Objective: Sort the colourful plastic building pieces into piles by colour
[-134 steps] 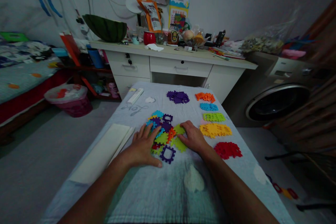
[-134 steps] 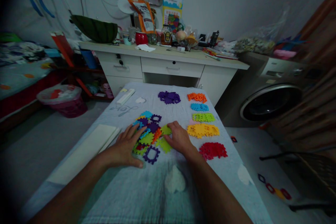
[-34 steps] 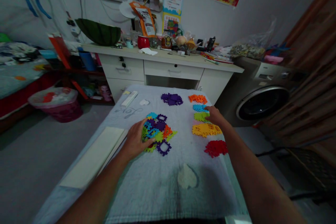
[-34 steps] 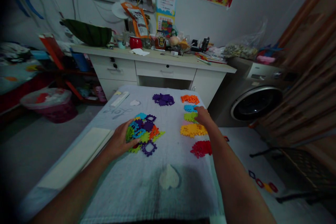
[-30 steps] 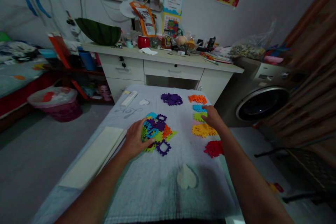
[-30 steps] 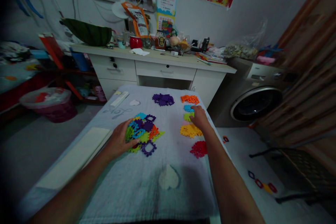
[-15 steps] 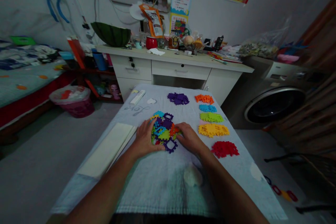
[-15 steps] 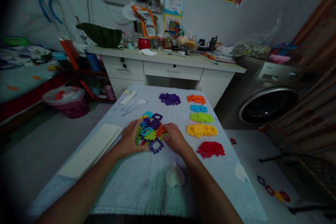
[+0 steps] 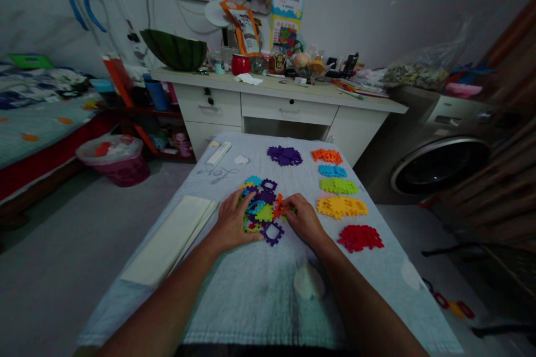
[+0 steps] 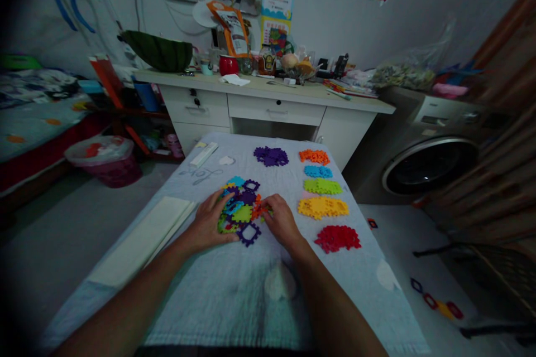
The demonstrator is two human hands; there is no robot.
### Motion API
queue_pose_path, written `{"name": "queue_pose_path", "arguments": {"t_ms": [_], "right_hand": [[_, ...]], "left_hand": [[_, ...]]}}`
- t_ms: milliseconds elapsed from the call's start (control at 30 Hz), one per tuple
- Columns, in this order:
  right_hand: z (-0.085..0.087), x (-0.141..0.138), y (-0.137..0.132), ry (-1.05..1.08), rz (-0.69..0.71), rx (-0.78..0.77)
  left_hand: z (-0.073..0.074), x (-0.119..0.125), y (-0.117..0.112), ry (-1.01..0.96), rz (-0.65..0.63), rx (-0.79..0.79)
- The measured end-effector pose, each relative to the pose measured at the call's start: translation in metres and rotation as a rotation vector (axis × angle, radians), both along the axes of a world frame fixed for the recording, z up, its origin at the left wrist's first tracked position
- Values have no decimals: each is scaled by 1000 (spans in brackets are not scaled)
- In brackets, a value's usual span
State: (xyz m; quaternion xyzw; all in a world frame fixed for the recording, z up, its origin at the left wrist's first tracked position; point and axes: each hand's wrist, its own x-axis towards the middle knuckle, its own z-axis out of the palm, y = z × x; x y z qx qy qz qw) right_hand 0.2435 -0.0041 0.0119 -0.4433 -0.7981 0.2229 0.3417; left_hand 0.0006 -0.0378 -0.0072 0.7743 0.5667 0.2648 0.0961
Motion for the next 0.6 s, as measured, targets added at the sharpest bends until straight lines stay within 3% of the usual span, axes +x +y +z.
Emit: {"name": "queue_pose_path", "arguments": {"t_ms": [267,467,600], "right_hand": [[-3,-5,-2,108,-13,-97],[6,1,-3,128,-124,24],[5,4,-3,77,-97,51]], "left_hand": [[1,2,0,-47,7,-6],[2,3,0,-73,31,8],[1,2,1,-82,27,26]]}}
